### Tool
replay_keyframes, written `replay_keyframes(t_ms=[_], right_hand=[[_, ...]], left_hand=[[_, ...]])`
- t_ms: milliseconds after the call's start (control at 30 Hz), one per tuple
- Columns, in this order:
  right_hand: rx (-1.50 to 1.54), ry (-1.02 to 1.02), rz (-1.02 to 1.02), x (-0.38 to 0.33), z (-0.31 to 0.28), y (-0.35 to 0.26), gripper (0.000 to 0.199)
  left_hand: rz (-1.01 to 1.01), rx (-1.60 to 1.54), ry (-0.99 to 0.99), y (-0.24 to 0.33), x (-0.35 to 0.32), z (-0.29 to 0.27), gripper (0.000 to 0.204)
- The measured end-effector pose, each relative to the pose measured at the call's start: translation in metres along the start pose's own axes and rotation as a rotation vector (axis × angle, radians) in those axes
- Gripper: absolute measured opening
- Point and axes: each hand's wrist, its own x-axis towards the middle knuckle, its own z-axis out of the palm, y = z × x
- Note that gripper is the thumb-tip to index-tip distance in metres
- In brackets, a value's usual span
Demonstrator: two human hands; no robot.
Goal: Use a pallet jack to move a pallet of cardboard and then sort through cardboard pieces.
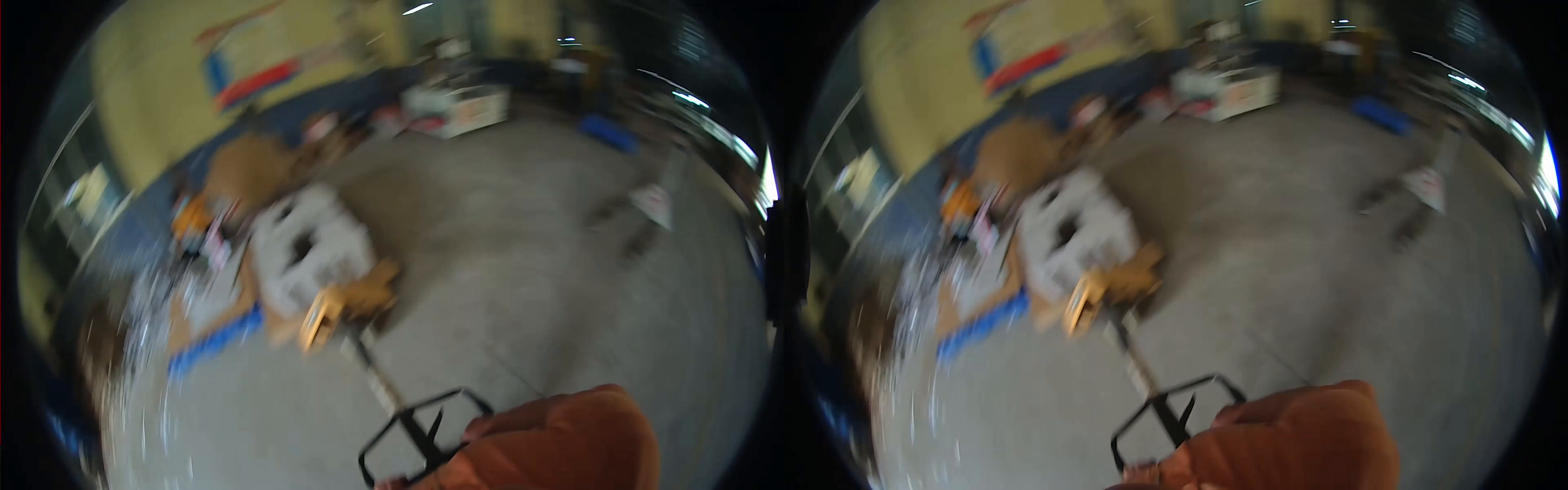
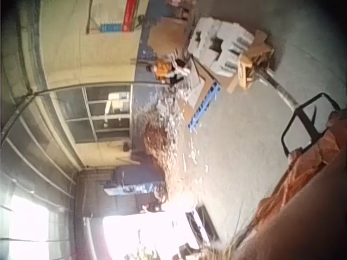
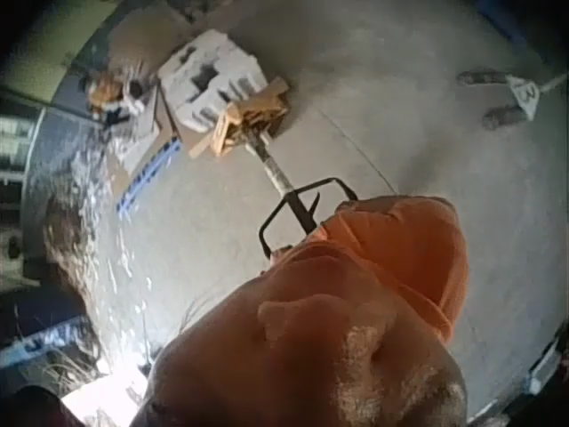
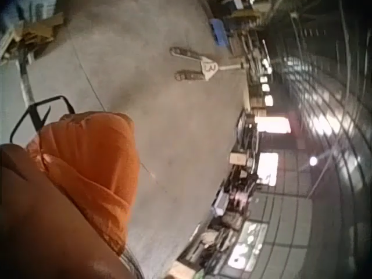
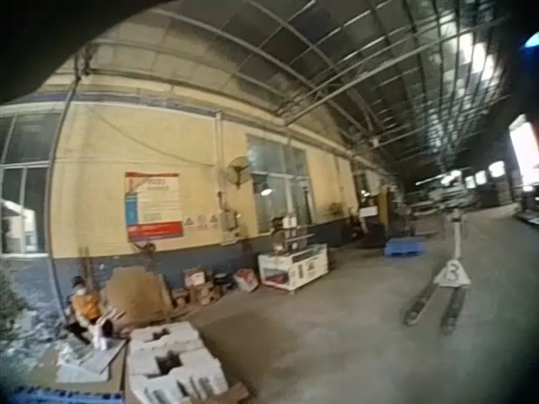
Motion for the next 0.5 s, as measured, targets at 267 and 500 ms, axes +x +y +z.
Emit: replay_keyframes(t_ms=[267,500], right_hand=[[-0.319,0.4,-0.429,-0.098,-0.118,-0.091,0.024],[-0.342,0.778,-0.575,-0.116,-0.268,-0.15,0.033]], left_hand=[[-0.553,-0.28,-0.748,0.034,0.073,-0.201,0.027],[-0.426,-0.333,-0.146,-0.072,0.136,-0.257,0.028]])
